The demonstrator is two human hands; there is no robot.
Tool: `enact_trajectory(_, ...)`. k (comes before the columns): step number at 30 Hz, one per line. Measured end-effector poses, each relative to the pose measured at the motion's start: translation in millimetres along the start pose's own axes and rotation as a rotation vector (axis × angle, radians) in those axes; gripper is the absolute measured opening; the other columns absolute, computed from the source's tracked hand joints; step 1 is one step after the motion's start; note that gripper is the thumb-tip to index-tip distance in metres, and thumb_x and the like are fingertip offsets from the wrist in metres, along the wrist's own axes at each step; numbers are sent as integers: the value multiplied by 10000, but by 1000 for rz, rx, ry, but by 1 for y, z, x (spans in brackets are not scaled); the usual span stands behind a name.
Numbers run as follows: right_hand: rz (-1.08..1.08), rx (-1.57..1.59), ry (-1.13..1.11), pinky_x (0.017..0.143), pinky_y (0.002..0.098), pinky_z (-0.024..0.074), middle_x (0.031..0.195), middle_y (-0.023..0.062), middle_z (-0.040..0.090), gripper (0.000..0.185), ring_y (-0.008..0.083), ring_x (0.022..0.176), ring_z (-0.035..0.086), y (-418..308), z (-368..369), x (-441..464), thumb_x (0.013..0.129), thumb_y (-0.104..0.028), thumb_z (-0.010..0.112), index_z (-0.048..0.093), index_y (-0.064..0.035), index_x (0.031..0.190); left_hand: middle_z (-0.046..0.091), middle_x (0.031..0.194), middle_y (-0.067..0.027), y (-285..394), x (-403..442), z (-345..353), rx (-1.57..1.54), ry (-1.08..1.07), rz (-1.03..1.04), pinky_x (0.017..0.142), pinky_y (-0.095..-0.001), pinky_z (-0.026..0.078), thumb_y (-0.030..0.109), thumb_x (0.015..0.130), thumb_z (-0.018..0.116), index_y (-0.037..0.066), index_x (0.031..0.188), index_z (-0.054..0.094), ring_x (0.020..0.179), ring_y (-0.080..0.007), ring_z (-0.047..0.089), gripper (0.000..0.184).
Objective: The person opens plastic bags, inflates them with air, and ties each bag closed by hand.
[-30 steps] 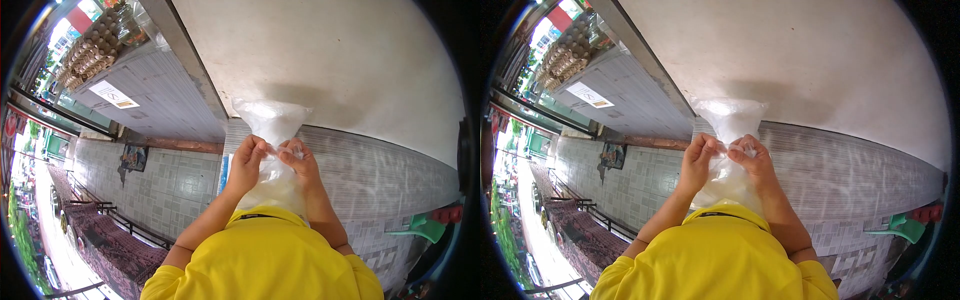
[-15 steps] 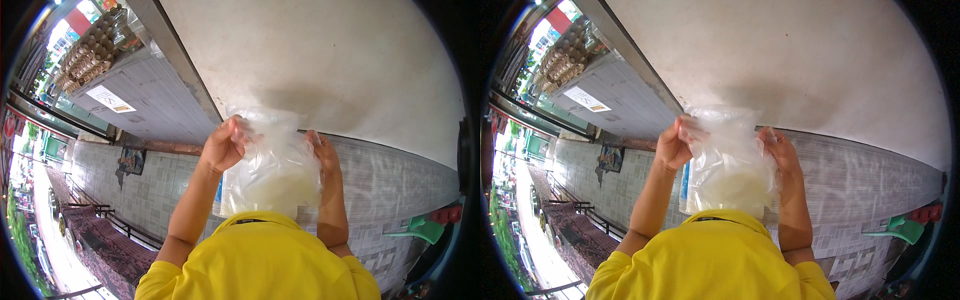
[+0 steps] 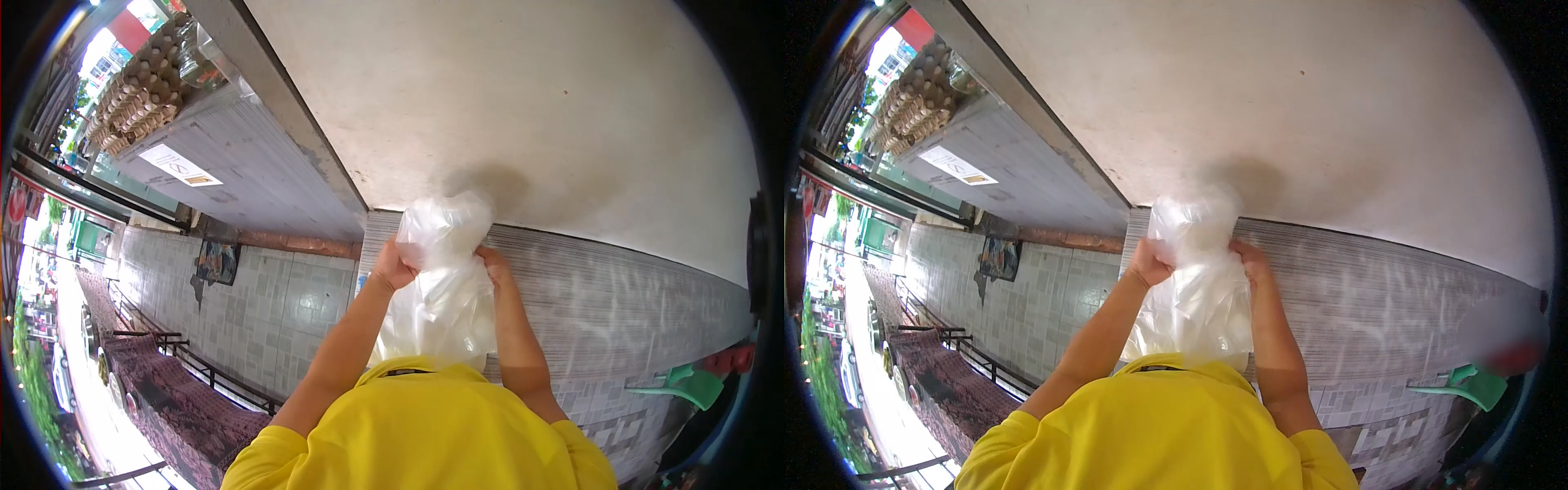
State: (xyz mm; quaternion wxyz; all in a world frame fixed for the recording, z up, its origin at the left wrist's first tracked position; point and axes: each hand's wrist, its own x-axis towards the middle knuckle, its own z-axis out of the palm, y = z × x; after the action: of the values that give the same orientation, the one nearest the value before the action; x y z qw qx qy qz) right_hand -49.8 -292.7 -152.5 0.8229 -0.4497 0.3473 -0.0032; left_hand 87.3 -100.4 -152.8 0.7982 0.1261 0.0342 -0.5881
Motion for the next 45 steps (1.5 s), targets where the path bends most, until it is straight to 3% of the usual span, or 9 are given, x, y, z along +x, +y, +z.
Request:
enact_trajectory(2, -74, -33, 44, 766, 265, 451, 974, 103, 624, 321, 180, 840, 586, 21, -5, 11, 807, -213, 600, 609, 17, 1030, 610, 906, -23, 0, 19, -86, 55, -189, -20, 705, -311, 494, 291, 899, 371, 81, 1003, 564, 804, -133, 577, 303)
enact_trajectory(5, -60, -24, 14, 759, 260, 446, 962, 99, 630, 346, 178, 829, 586, 40, -20, 37, 804, -234, 610, 609, 26, 1032, 595, 892, -16, -7, 10, -13, 103, 389, 119, 687, -312, 487, 293, 904, 361, 78, 970, 565, 783, -134, 565, 303)
enact_trajectory(11, -31, 71, 42, 748, 253, 439, 922, 79, 632, 357, 165, 818, 579, 27, -11, 20, 794, -269, 635, 619, 18, 1005, 596, 951, -44, 2, 1, -18, 155, 130, 138, 738, -325, 481, 241, 901, 395, 73, 967, 555, 886, -165, 567, 241)
enact_trajectory(15, -78, 196, -108, 763, 247, 427, 909, 60, 625, 377, 141, 822, 567, 24, -23, 6, 764, -291, 673, 626, 2, 996, 586, 984, -68, -7, -16, -2, 108, 296, 187, 736, -334, 478, 190, 895, 418, 69, 993, 540, 901, -170, 566, 198)
enact_trajectory(21, -241, -254, 97, 757, 225, 404, 861, 21, 604, 379, 131, 807, 551, 47, -23, 12, 774, -275, 648, 609, -18, 1049, 540, 913, -54, 0, 17, -5, 433, 532, 389, 645, -251, 445, 67, 868, 442, 36, 1076, 466, 786, -132, 519, 212)
enact_trajectory(26, -299, -119, 281, 691, 236, 373, 761, -2, 556, 244, 103, 724, 481, -1, 9, -54, 784, -307, 658, 582, -75, 782, 539, 871, -57, -10, -5, 38, 743, 790, 599, 640, -232, 425, 97, 875, 484, 18, 994, 502, 764, -109, 512, 143)
enact_trajectory(35, -582, -257, 138, 631, 200, 364, 695, -22, 504, 208, 67, 667, 449, -35, 75, -146, 872, -249, 562, 553, -68, 771, 564, 1025, -112, -62, -99, 131, 1533, 299, 579, 846, -348, 415, 195, 710, 726, 32, 970, 568, 982, -243, 521, 346)
enact_trajectory(38, -624, -266, 120, 644, 214, 374, 710, -1, 528, 225, 73, 681, 459, -37, 92, -153, 882, -253, 551, 561, -47, 793, 571, 987, -99, -62, -110, 148, 1856, 173, 802, 833, -359, 413, 158, 664, 749, 48, 953, 585, 966, -254, 527, 350)
enact_trajectory(45, -572, -270, 52, 676, 229, 392, 749, 15, 575, 196, 80, 703, 484, -35, 104, -158, 861, -210, 576, 599, -24, 803, 588, 841, -103, -60, -121, 135, 1776, 278, 887, 725, -297, 457, 56, 736, 676, 21, 886, 569, 811, -226, 575, 187)
